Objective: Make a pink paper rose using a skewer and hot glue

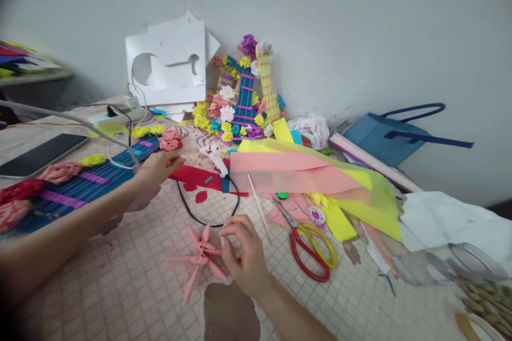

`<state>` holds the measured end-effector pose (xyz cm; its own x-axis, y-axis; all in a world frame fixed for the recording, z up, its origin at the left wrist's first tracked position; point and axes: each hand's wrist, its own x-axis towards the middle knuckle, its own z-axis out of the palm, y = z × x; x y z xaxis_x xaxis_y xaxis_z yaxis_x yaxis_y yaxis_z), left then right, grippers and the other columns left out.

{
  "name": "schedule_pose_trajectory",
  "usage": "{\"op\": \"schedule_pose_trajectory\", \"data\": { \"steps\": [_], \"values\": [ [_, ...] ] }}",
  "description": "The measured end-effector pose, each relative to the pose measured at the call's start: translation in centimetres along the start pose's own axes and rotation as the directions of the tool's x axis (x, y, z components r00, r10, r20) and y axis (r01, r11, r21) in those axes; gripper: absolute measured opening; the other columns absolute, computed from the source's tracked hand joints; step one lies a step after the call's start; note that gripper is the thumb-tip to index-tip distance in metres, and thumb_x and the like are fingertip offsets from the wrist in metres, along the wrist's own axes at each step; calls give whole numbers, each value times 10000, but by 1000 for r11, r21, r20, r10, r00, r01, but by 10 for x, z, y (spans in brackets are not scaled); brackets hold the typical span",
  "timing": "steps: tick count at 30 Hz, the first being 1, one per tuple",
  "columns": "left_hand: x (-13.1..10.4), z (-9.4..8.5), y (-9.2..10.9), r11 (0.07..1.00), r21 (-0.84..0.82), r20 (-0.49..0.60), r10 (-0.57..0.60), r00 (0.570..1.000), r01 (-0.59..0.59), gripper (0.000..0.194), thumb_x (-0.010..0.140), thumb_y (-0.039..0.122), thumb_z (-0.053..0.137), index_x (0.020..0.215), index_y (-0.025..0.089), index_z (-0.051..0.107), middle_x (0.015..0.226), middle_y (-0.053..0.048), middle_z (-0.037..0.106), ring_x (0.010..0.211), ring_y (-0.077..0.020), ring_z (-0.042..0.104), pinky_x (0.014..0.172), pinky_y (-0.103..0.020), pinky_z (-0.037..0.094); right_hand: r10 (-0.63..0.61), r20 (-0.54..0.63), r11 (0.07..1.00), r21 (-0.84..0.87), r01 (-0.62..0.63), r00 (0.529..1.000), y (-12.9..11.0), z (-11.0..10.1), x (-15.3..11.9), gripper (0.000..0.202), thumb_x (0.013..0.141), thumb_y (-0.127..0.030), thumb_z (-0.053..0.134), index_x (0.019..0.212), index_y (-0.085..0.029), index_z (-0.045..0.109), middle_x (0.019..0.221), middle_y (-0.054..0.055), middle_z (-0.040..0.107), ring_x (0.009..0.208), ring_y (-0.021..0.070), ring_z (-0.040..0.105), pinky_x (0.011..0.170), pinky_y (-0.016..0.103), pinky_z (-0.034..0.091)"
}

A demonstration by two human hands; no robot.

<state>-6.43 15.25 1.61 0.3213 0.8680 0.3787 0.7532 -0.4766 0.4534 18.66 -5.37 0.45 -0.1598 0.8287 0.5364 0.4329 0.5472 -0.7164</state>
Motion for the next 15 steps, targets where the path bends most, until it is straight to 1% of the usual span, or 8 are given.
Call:
{"op": "schedule_pose_trajectory", "data": {
  "steps": [1,3,5,7,9,11,13,15],
  "values": [
    [-4,1,5,999,1,16,37,999,-37,213,836,301,529,710,170,640,661,-33,631,676,-188,591,656,-292,433,1,-1,1000,-2,-1,1000,0,0,0,152,837,-97,474,911,-202,554,942,47,531,901,171,542,791,319,437],
    [-9,6,17,993,-9,42,119,992,-119,147,797,301,576,802,178,657,790,-46,656,786,-205,587,740,-311,432,4,-1,1000,-9,-4,1000,1,0,0,144,839,-105,476,910,-201,556,945,49,532,907,174,542,793,322,435],
    [-11,12,29,983,-25,65,184,981,-183,163,768,285,611,880,178,660,855,-57,650,856,-220,574,802,-337,428,0,-10,1000,-17,0,1000,1,0,1,142,841,-110,474,910,-203,557,945,49,533,904,176,544,792,325,434],
    [-12,20,39,973,-40,88,231,969,-229,183,738,259,646,906,191,667,917,-63,638,899,-228,560,836,-354,424,-5,-24,1000,-25,4,1000,1,0,2,144,843,-113,468,910,-206,556,938,48,534,894,176,546,785,326,436],
    [-11,27,47,968,-46,98,252,963,-248,199,704,228,677,901,197,677,946,-72,620,915,-238,545,834,-367,423,-4,-40,1000,-31,2,999,2,0,3,143,846,-116,464,907,-207,556,932,48,533,888,178,547,783,330,438],
    [-11,33,50,968,-44,95,250,964,-247,120,696,194,673,816,189,683,925,-79,608,916,-251,534,818,-378,419,2,-47,999,-33,-4,999,2,0,3,140,847,-120,464,904,-207,557,933,51,532,891,182,547,782,334,440],
    [-10,35,51,972,-40,80,235,969,-233,34,724,174,627,713,175,659,878,-80,605,909,-256,528,809,-385,412,7,-53,999,-33,-8,999,3,1,3,137,845,-123,467,903,-206,559,936,53,531,890,184,545,776,334,441],
    [-8,32,48,976,-43,53,217,975,-214,98,763,171,567,685,168,625,842,-75,608,885,-244,534,808,-376,410,9,-53,999,-33,-11,999,3,1,2,137,844,-125,469,904,-206,561,936,53,531,886,183,544,768,331,439]
  ]
}}
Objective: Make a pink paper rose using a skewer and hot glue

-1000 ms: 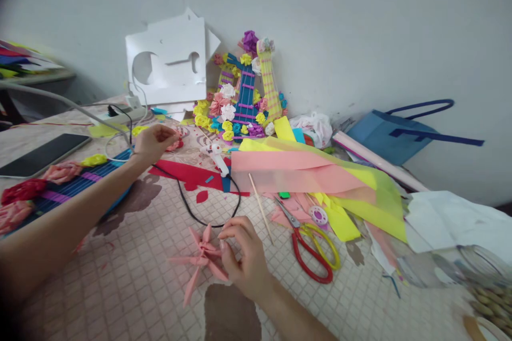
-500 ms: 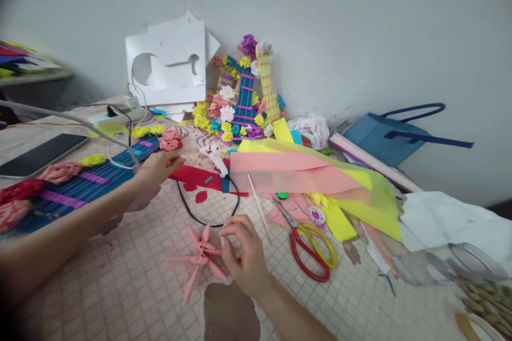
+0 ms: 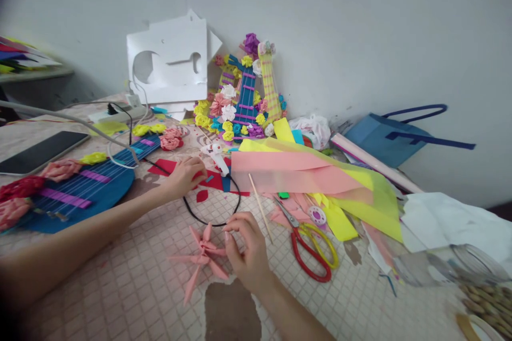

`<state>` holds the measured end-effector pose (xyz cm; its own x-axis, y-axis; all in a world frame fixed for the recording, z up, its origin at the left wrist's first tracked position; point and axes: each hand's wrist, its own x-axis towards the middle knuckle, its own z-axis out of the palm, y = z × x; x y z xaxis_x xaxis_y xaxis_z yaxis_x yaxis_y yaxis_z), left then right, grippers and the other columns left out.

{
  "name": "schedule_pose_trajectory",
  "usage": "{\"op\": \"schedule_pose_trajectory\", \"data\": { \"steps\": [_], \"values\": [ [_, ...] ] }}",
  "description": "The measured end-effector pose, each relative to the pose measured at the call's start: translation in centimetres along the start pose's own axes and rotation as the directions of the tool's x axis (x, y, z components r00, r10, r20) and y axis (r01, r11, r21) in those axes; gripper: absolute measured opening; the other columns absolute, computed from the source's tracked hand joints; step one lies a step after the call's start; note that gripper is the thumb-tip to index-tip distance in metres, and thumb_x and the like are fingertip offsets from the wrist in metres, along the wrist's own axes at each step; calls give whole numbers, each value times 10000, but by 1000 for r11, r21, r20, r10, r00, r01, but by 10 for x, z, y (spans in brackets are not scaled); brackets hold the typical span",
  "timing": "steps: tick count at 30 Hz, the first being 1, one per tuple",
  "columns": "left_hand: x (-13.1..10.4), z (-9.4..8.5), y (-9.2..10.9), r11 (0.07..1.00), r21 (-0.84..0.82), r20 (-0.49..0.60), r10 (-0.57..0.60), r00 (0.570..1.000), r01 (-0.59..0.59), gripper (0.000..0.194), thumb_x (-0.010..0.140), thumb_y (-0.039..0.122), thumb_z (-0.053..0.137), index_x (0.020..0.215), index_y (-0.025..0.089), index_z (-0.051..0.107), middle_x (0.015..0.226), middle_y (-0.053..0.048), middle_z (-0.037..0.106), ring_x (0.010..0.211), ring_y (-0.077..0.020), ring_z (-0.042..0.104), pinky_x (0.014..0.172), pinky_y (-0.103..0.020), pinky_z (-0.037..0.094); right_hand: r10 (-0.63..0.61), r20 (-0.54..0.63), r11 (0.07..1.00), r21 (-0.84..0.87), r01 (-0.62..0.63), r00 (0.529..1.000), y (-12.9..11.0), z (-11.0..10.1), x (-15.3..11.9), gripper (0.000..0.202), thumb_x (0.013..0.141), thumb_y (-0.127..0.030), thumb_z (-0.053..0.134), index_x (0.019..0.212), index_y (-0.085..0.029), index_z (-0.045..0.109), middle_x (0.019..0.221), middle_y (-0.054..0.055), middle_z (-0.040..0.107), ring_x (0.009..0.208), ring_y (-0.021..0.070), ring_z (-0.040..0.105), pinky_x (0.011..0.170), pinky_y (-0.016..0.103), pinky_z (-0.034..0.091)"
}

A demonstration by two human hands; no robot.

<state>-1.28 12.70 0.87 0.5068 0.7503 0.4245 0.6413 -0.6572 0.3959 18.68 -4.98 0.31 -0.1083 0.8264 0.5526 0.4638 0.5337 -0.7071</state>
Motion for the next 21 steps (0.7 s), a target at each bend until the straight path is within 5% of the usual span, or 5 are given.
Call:
{"op": "schedule_pose_trajectory", "data": {
  "steps": [11,21],
  "values": [
    [-7,-36,-35,984,-1,-125,-179,976,181,115,803,205,457,802,170,566,699,-28,603,621,-165,546,577,-255,378,1,-18,1000,-2,-1,1000,4,1,1,130,849,-125,464,897,-205,555,911,48,531,858,179,541,745,325,440],
    [-1,-2,1,990,48,130,-135,982,130,183,872,314,562,899,143,621,926,-72,636,833,-190,610,754,-327,496,6,-20,1000,-18,-6,1000,7,2,1,121,850,-128,463,881,-202,553,906,52,540,854,183,543,740,330,445]
  ]
}}
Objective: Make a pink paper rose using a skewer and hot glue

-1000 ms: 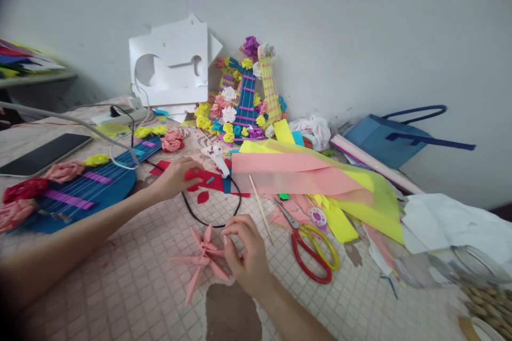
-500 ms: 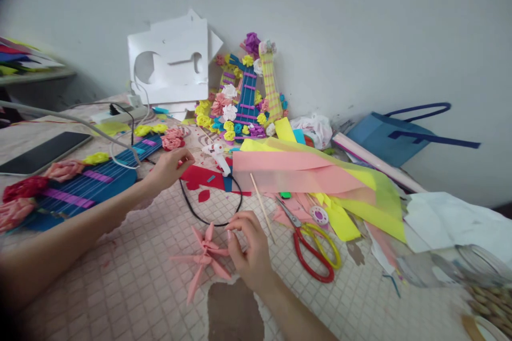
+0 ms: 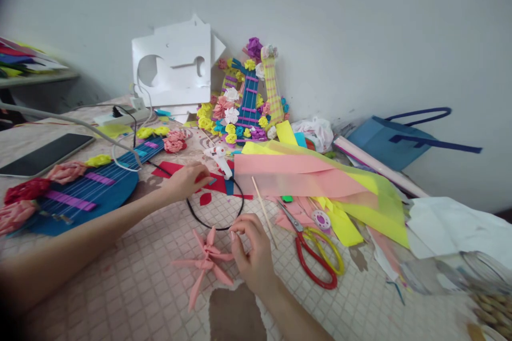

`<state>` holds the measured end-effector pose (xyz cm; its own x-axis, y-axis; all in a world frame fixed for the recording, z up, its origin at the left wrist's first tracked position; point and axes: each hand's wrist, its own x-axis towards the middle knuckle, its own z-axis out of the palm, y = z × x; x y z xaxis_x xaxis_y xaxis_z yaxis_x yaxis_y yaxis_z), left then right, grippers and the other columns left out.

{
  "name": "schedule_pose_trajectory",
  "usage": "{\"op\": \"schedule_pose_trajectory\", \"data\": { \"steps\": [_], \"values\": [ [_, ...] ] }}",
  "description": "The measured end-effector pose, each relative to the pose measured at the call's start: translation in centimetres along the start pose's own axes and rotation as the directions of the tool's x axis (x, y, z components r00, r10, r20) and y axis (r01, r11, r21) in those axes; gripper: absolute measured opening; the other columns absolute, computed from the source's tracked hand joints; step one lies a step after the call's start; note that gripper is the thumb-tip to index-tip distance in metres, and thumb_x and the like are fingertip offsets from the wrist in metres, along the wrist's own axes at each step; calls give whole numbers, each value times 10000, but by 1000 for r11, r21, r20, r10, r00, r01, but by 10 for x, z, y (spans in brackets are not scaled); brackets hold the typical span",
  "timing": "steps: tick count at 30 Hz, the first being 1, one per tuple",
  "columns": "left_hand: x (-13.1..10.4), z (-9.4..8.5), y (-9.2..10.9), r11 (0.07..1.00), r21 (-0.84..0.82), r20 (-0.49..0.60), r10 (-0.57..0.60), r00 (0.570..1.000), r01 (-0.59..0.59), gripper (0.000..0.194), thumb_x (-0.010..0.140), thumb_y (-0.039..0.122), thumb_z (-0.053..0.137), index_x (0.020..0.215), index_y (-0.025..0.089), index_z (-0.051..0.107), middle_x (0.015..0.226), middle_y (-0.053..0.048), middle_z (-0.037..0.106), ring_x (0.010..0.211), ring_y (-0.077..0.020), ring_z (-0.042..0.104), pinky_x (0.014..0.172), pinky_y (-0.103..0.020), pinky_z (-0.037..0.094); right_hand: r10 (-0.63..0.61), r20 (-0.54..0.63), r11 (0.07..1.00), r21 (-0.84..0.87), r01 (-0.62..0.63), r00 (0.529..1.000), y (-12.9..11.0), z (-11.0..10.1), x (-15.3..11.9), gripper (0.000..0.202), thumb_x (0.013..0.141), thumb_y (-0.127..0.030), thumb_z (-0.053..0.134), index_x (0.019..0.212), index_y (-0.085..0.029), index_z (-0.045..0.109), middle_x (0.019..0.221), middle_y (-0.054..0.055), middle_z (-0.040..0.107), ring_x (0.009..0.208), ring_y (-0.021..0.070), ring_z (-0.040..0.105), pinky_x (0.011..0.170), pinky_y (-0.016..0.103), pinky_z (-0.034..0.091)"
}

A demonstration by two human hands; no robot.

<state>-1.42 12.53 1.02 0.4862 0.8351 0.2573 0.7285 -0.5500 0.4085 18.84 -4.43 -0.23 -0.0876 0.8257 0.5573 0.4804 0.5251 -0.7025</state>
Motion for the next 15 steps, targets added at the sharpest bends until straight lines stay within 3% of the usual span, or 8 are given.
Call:
{"op": "schedule_pose_trajectory", "data": {
  "steps": [4,9,15],
  "values": [
    [6,13,8,998,23,68,-56,996,54,302,911,319,540,1163,152,538,1159,-87,569,979,-203,591,827,-409,516,5,7,1000,2,-5,1000,-1,-1,1,122,850,-127,464,880,-200,557,907,54,538,859,184,542,745,333,445],
    [9,15,1,993,-36,82,-109,991,112,296,914,315,534,1166,160,539,1174,-90,564,987,-204,589,833,-406,515,18,10,1000,10,-18,1000,-2,-1,0,117,848,-123,470,872,-197,556,910,52,538,863,182,543,746,329,443],
    [4,-1,-25,973,-186,-1,-141,990,138,306,911,317,540,1168,150,536,1162,-88,569,981,-208,592,826,-408,517,30,-71,999,-37,-33,997,3,0,7,123,857,-143,455,902,-209,549,908,51,555,856,183,541,726,326,446]
  ]
}}
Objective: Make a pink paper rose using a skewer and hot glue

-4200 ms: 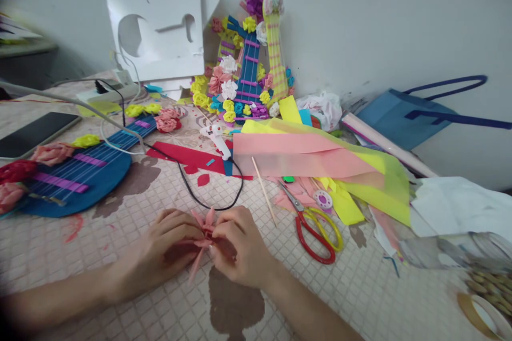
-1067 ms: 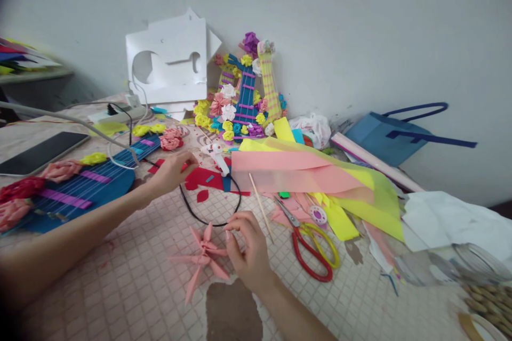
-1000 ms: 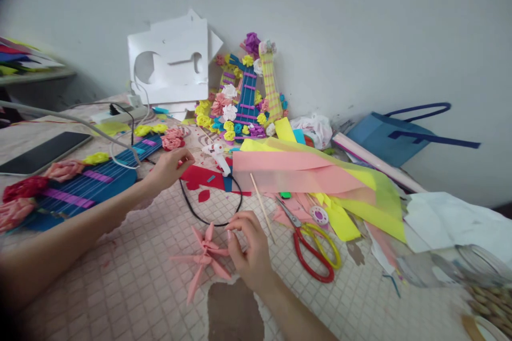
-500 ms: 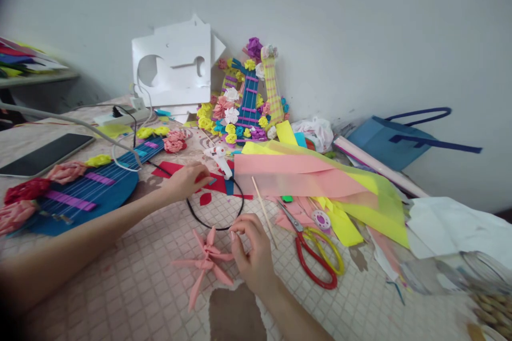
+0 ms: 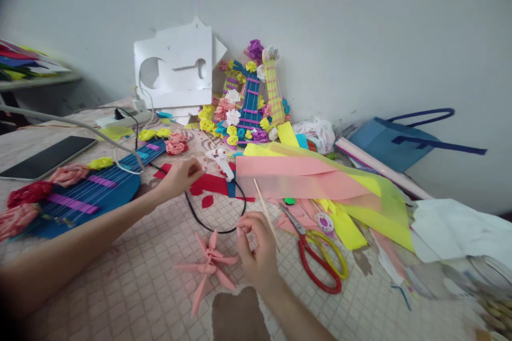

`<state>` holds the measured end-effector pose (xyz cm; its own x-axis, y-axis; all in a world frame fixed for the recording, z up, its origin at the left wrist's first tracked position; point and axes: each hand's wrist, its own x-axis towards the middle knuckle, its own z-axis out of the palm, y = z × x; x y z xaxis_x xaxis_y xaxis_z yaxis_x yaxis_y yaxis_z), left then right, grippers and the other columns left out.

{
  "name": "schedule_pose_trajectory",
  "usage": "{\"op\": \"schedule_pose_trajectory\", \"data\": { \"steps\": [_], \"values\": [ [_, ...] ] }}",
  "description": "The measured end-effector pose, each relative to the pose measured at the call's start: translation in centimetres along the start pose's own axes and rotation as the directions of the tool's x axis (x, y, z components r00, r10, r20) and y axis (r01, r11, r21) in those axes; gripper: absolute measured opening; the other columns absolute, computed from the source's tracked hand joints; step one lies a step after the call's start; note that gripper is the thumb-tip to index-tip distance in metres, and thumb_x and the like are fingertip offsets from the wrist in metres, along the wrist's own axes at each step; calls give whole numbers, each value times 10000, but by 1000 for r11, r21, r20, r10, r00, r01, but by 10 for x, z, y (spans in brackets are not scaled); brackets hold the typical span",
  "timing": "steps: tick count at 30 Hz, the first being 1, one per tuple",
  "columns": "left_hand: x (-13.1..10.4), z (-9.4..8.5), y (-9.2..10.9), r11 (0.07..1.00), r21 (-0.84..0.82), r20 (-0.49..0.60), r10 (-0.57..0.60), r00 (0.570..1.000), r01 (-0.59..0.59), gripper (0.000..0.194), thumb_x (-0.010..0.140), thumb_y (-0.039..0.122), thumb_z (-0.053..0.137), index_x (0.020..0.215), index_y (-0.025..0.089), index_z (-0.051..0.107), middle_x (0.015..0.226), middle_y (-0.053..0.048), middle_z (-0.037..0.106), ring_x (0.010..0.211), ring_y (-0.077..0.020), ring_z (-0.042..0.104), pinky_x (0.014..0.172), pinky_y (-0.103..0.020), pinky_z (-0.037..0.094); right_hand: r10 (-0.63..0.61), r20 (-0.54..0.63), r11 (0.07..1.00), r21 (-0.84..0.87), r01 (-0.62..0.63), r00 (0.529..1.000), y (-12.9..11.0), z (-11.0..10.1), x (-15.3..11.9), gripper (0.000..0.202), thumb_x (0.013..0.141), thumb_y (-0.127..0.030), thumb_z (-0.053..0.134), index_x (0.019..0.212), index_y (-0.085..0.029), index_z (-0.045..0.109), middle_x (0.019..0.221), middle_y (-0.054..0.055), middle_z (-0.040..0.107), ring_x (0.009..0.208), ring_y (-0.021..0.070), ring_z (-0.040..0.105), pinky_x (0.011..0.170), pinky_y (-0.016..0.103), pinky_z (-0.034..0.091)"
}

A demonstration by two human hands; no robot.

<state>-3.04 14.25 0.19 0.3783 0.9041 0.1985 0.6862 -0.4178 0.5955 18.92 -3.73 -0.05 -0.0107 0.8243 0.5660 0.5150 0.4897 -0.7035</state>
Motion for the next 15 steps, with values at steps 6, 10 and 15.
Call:
{"op": "schedule_pose_trajectory", "data": {
  "steps": [6,10,15],
  "values": [
    [-1,-7,-20,986,-167,-17,-35,999,32,303,910,315,541,1163,148,538,1153,-88,572,972,-204,595,818,-404,520,-1,64,959,-283,19,998,25,19,74,239,813,-279,571,1028,-185,526,990,91,556,924,226,520,808,387,448],
    [-1,-6,-25,959,-268,-9,-96,995,90,306,911,315,541,1168,150,536,1162,-89,568,980,-206,592,825,-408,518,34,115,931,-365,11,993,51,49,128,266,729,-338,662,917,-170,577,916,100,584,926,266,509,836,425,420],
    [0,-9,-28,902,-401,12,-167,986,157,312,909,315,542,1174,150,533,1168,-90,565,988,-210,590,829,-412,516,85,148,946,-321,-34,985,66,73,156,135,723,-290,621,673,-181,559,704,48,567,761,217,525,725,336,411]
  ]
}}
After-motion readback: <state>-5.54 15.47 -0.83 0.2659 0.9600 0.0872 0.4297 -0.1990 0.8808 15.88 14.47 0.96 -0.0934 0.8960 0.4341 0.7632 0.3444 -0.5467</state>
